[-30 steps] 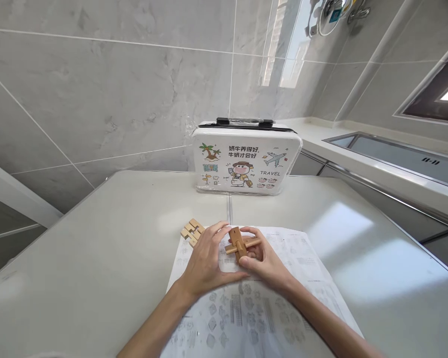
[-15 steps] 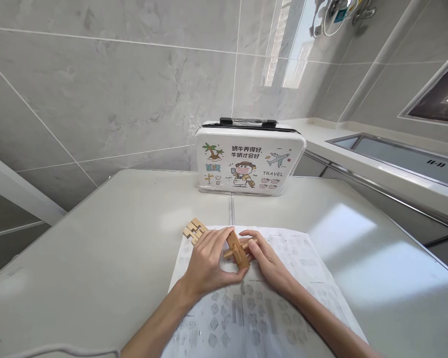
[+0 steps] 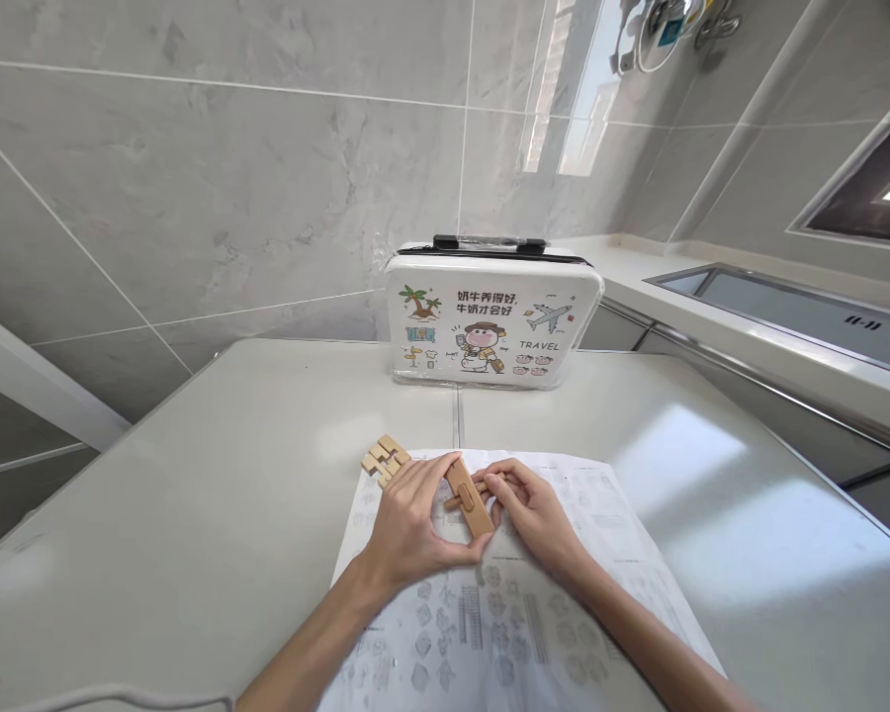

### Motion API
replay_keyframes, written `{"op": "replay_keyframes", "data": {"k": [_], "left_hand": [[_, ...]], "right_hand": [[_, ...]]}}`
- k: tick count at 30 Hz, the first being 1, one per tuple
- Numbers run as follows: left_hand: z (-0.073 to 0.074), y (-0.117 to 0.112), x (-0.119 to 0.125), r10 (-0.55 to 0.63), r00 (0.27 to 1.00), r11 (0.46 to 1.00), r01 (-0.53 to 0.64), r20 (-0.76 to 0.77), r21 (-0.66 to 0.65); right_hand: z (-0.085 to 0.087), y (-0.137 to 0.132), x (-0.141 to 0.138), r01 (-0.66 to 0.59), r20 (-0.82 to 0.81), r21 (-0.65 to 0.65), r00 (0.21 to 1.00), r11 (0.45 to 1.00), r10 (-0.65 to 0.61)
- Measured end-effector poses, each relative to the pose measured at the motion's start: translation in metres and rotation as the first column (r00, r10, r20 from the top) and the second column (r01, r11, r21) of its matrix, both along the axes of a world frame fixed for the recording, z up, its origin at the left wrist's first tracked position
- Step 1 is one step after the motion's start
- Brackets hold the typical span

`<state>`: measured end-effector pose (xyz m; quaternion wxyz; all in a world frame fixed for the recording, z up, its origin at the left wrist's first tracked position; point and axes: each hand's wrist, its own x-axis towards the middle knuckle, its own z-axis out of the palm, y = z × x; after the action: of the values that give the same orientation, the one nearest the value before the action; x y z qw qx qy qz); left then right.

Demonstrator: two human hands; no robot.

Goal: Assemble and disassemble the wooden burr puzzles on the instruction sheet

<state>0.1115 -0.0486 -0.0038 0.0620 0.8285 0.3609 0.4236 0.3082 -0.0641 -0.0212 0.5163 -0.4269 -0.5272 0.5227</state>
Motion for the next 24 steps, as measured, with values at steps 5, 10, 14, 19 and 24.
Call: {"op": "replay_keyframes", "data": {"k": [5, 10, 14, 19, 24], "left_hand": [[0.004, 0.000, -0.001, -0.019, 0.999, 1.000, 0.019, 0.027, 0.007], [0.008, 0.000, -0.003, -0.030, 0.995, 0.999, 0.031, 0.094, -0.013], [0.004, 0.003, -0.006, 0.047, 0.991, 0.998, -0.042, 0.122, -0.046], [-0.004, 0.009, -0.008, 0.144, 0.989, 0.988, -0.141, 0.035, -0.060], [-0.005, 0.009, -0.008, 0.093, 0.988, 0.993, -0.101, -0.123, -0.065]], "right_hand": [[0.003, 0.000, -0.001, 0.003, -0.026, -0.007, 1.000, 1.000, -0.003], [0.004, 0.001, 0.000, 0.010, -0.034, -0.007, 0.999, 1.000, -0.010], [0.001, 0.007, 0.003, 0.111, -0.052, -0.084, 0.992, 0.990, -0.115], [-0.010, 0.017, 0.015, 0.282, -0.179, -0.218, 0.929, 0.934, -0.322], [-0.019, 0.023, 0.026, 0.310, -0.303, -0.263, 0.872, 0.914, -0.384]]}}
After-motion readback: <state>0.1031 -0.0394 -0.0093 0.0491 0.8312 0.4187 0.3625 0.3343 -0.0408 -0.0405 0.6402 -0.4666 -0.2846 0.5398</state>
